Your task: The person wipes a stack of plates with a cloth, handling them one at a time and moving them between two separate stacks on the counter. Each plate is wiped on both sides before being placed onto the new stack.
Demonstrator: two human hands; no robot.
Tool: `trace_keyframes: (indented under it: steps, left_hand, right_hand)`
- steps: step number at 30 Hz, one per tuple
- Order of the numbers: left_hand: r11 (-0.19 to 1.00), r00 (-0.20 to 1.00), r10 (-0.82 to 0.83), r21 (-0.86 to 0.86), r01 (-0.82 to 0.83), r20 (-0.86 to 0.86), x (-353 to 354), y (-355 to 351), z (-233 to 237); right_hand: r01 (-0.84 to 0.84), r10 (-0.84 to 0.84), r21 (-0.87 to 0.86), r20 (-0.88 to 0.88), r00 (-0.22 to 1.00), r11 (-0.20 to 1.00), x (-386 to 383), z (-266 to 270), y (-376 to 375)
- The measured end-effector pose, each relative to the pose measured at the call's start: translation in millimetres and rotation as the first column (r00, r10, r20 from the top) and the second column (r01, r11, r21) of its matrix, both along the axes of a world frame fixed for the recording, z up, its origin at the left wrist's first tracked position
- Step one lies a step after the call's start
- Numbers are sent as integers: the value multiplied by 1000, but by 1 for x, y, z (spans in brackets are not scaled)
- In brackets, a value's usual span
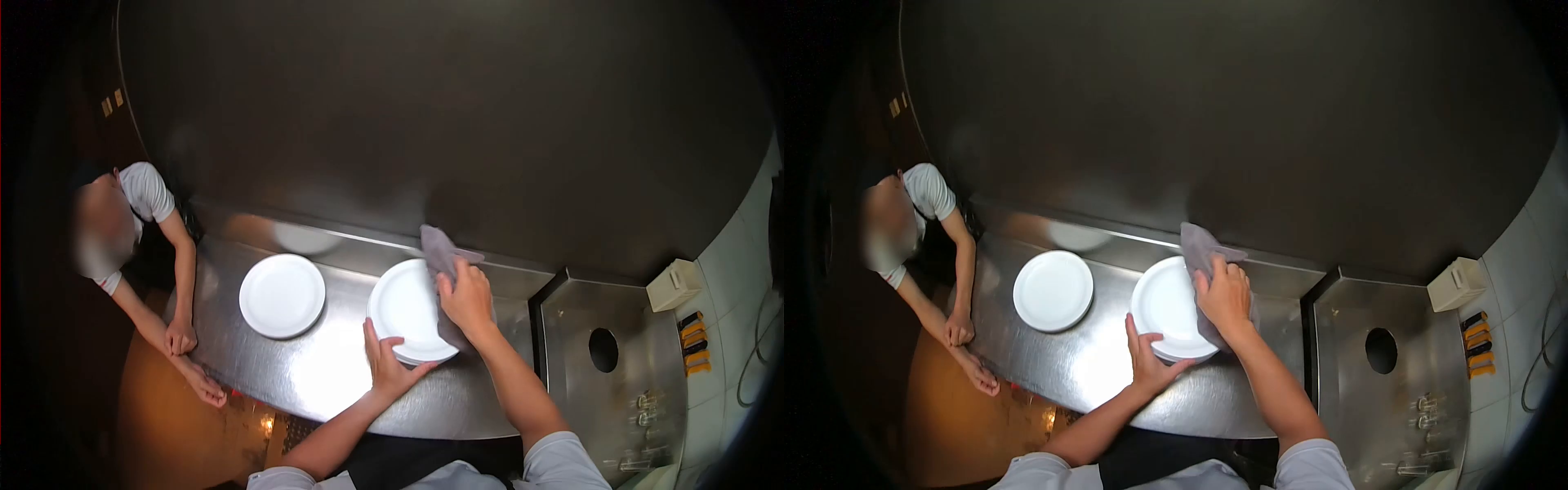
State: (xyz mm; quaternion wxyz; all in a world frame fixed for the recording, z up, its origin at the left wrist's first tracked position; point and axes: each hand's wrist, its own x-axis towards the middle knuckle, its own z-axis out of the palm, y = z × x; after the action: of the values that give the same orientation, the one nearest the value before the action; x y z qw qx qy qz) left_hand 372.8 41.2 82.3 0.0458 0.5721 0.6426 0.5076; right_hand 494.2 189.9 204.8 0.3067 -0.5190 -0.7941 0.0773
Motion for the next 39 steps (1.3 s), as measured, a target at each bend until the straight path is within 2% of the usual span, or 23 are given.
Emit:
trace_keyframes:
  steps: [1, 2, 5, 8, 10, 11, 12, 14, 17, 18, 21, 23, 25, 27, 28, 29, 30, 32, 33, 34, 36, 38, 39]
  left_hand:
    - [1000, 1000, -9, -16, 9, -4, 1, 1, -2]
    - [999, 982, -35, -26, 41, 183, 4, 3, -6]
    - [971, 959, 36, -235, 32, 280, 3, 4, 12]
    - [989, 924, -86, -77, 123, 373, -2, 13, -2]
    - [990, 982, 29, -139, -2, 187, 3, 6, -4]
    - [980, 987, -90, -165, 112, 132, -3, 11, -18]
    - [955, 973, -213, -191, 226, 87, -8, 16, -31]
    - [946, 876, -252, -85, 312, 411, -7, 13, -23]
    - [997, 870, -72, 52, 53, 488, 10, 15, -5]
    - [997, 866, -74, 28, 69, 494, 11, 15, -5]
    - [996, 874, -81, 14, 85, 480, 10, 15, 0]
    - [995, 863, -90, 20, 93, 496, 9, 16, -6]
    - [994, 877, -98, 6, 107, 471, 7, 15, -9]
    - [994, 885, -90, -19, 111, 457, 9, 11, -10]
    - [985, 979, -108, -115, 129, 174, 3, 12, -10]
    - [985, 992, -101, -133, 110, 73, 0, 15, -15]
    - [985, 995, -92, -146, 87, -28, -3, 18, -21]
    - [998, 982, -27, -46, 36, 186, -1, 23, -51]
    - [999, 970, -20, -22, 27, 244, 2, 21, -45]
    - [1000, 953, -17, -1, 18, 302, 7, 19, -29]
    - [998, 920, -12, -48, 33, 391, 11, 9, 0]
    - [996, 918, -5, -77, 38, 396, 8, 9, -2]
    - [997, 920, -22, -54, 46, 392, 7, 9, -2]
  right_hand:
    - [-42, 26, 76, 201, 979, 996, -2, -36, 10]
    - [-99, 33, 147, 392, 919, 984, -1, -59, 12]
    - [-194, 231, -170, 234, 944, 966, -19, -68, 10]
    - [-388, 430, -202, 238, 871, 899, -32, -57, -11]
    - [-571, 610, -254, 107, 785, 780, -31, -49, -39]
    - [-641, 671, -275, 22, 741, 717, -27, -46, -55]
    - [-627, 671, -318, 40, 740, 711, -16, -42, -67]
    - [-607, 683, -395, 78, 726, 690, 20, -35, -78]
    - [-316, 498, -440, 399, 770, 841, 48, -16, -50]
    - [-266, 375, -292, 432, 820, 919, 55, -31, -34]
    - [-242, 280, -143, 415, 866, 960, 31, -55, 15]
    - [-223, 239, -88, 374, 896, 971, -10, -79, 28]
    - [-358, 405, -204, 289, 867, 911, -39, -56, 8]
    - [-527, 564, -210, 208, 799, 824, -57, -64, -18]
    - [-576, 614, -233, 148, 775, 783, -55, -66, -30]
    - [-629, 664, -250, 91, 742, 736, -54, -64, -42]
    - [-625, 640, -180, 30, 768, 759, -46, -57, -52]
    - [-622, 619, -276, -111, 778, 733, -32, -49, -45]
    - [-620, 597, -332, -182, 781, 711, -27, -47, -45]
    - [-511, 432, -157, -361, 826, 846, -30, -44, -46]
    - [-326, 178, -135, -616, 767, 936, -36, -13, -24]
    - [-250, 150, -30, -727, 670, 968, -34, 48, -11]
    - [-255, 177, 17, -763, 622, 967, -32, 54, 0]
